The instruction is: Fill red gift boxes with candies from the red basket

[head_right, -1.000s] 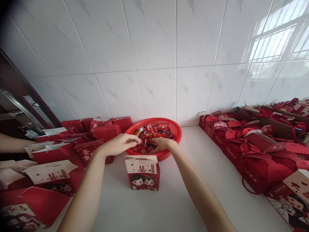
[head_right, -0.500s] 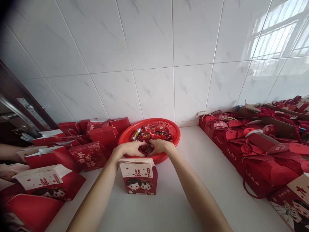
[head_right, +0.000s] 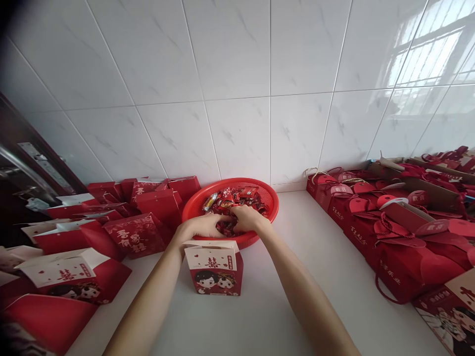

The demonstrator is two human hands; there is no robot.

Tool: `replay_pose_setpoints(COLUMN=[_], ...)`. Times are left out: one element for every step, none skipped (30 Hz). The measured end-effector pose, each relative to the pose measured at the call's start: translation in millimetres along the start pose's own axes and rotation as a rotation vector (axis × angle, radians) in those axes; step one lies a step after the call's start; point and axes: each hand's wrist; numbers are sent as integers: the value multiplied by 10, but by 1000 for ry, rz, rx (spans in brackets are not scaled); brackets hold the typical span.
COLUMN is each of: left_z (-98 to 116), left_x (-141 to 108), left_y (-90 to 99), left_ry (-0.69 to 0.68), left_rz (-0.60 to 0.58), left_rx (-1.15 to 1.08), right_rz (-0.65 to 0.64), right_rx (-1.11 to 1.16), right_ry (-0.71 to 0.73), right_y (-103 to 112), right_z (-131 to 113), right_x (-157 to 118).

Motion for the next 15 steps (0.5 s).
replay_pose_setpoints(left_z=[5,9,13,16,19,21,21,21,19,15,10,3,-6,-17,-30], left_x=[2,7,14,20,24,27,28,27,27,27,28,32,37,44,52], left_y=[-2,-6,-9,-13,-16,-18,-19,-20,-21,-23,-25,-28,-32,-37,-42], left_ry=[4,4,-3,-13,-21,-24,-22,-20,-20,-21,-26,-30,-36,-42,-50], left_rz=[7,15,22,26,27,28,31,36,44,53,60,66,72,82,94], left_rx=[18,34,40,36,28,19,12,10,11,12,11,10,10,10,7], right_rz=[16,37,60,80,93,90,67,28,-20,-71,-118,-150,-165,-167,-162], right_rx=[6,12,17,21,24,34,50,76,108,142,174,196,207,210,206], right_ry=[-1,-6,-13,-20,-22,-12,8,32,56,78,96,103,98,82,60], right_y=[-3,-5,-5,-2,3,10,19,29,39,48,54,57,56,53,47], right_z=[8,17,27,37,46,54,61,68,74,80,88,96,105,113,121], right_x=[8,16,23,27,27,24,18,11,4,-1,-4,-5,-2,1,5])
Point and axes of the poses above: each hand's wrist, its own x-axis towards the middle knuckle, its own y-axis out of the back of the hand, z = x × y, and after that the axes turned 5 degrees about x, right-handed
